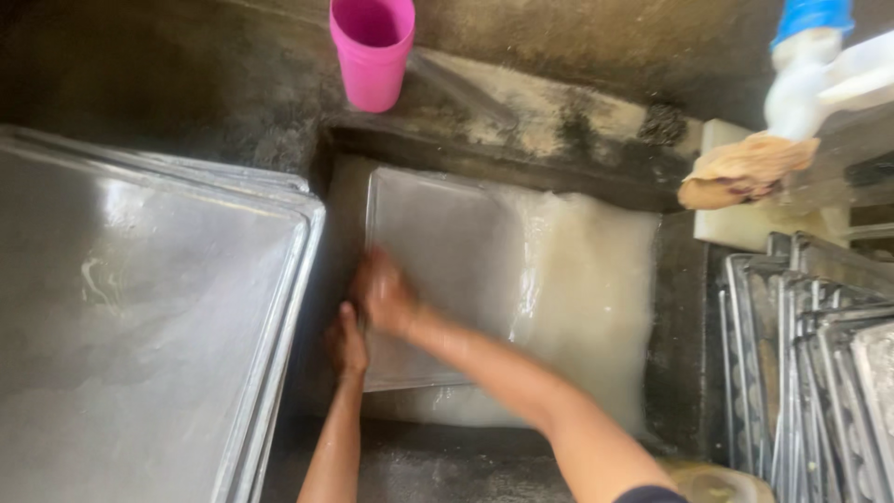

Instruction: The person washes multiple metal trays in a concrete sink using a steel wool scrubber and running water. They scrub each tray on both sides, rinse it, and place it on a stack of clean trays to the left.

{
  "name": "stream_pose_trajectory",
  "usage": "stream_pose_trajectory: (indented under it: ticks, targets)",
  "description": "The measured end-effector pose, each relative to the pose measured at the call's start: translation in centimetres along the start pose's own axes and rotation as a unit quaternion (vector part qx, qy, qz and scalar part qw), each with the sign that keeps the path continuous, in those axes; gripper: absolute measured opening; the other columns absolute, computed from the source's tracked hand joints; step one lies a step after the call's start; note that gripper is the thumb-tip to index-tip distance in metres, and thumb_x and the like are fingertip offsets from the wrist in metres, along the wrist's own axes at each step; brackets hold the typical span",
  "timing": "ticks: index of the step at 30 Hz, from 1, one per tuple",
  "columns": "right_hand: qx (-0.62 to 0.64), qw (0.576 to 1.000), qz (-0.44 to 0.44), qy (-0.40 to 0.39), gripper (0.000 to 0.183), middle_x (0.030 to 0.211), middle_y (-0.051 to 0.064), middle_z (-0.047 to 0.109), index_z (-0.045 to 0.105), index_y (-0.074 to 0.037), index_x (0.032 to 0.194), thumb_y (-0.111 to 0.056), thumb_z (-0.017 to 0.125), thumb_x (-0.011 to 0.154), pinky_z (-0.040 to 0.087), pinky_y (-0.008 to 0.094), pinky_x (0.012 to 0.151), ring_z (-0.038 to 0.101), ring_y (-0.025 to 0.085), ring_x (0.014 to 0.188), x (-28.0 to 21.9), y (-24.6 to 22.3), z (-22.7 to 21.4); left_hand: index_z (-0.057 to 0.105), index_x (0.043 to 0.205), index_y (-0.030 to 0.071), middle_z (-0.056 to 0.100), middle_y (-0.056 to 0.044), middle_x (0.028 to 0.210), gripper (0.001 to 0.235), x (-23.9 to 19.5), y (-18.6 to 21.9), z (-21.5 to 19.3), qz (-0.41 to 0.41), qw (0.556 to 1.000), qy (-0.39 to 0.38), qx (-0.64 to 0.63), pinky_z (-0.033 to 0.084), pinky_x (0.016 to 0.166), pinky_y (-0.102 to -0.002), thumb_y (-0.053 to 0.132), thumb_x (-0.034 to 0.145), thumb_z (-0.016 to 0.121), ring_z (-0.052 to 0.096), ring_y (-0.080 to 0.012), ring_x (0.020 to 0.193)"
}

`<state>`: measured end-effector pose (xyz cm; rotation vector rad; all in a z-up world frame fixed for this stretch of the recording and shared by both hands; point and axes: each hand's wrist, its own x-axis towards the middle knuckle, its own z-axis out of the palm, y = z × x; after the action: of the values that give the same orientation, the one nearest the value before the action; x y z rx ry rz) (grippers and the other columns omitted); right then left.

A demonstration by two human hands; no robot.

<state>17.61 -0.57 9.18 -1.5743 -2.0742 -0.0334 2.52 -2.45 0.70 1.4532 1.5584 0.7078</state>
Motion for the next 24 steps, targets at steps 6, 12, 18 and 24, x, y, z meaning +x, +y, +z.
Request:
stream_pose_trajectory:
  ticks: [6, 12, 18, 24]
  targets:
    - [0.077, 0.995, 0.057, -0.007, 0.042, 0.146, 0.024, 0.06, 0.064, 0.003, 0.137, -0.009, 0.065, 0.098, 0.037, 0.053, 0.125, 0.045, 0.045, 0.146, -17.5, -4.0, -4.4, 0.07, 0.097, -0.002, 0.07, -0.019, 0.096, 0.08, -0.1, -1.0, -1.4, -0.132, 0.989, -0.03, -0.059, 0.048, 0.087, -0.045, 0.07, 0.102, 0.035, 0.063, -0.0314, 0.092]
    - [-0.079, 0.918, 0.388, 0.023, 0.055, 0.143, 0.029, 0.058, 0.054, 0.011, 0.143, -0.006, 0.056, 0.091, 0.033, 0.055, 0.115, 0.046, 0.047, 0.138, -31.7, 8.1, -8.9, 0.07, 0.104, -0.005, 0.07, -0.022, 0.102, 0.081, -1.0, -0.5, -2.0, 0.02, 1.0, 0.001, 0.012, 0.049, 0.087, -0.047, 0.066, 0.11, 0.033, 0.065, -0.0339, 0.097]
    - [-0.126, 0.878, 0.456, 0.075, 0.053, 0.145, 0.026, 0.056, 0.053, 0.007, 0.144, -0.011, 0.055, 0.094, 0.032, 0.054, 0.117, 0.043, 0.046, 0.14, -23.7, 17.1, -7.8, 0.066, 0.09, -0.006, 0.067, -0.02, 0.086, 0.08, -1.3, 2.3, -2.2, 0.048, 0.999, 0.007, 0.006, 0.046, 0.077, -0.049, 0.067, 0.104, 0.039, 0.063, -0.0329, 0.081]
    - [-0.082, 0.909, 0.397, 0.096, 0.052, 0.147, 0.023, 0.054, 0.051, 0.003, 0.145, -0.016, 0.053, 0.097, 0.03, 0.053, 0.119, 0.04, 0.045, 0.143, -9.4, 15.7, -4.3, 0.051, 0.072, -0.001, 0.054, -0.015, 0.069, 0.077, -0.9, 1.9, -2.4, -0.04, 0.998, -0.027, 0.033, 0.04, 0.07, -0.05, 0.067, 0.105, 0.034, 0.05, -0.0286, 0.069]
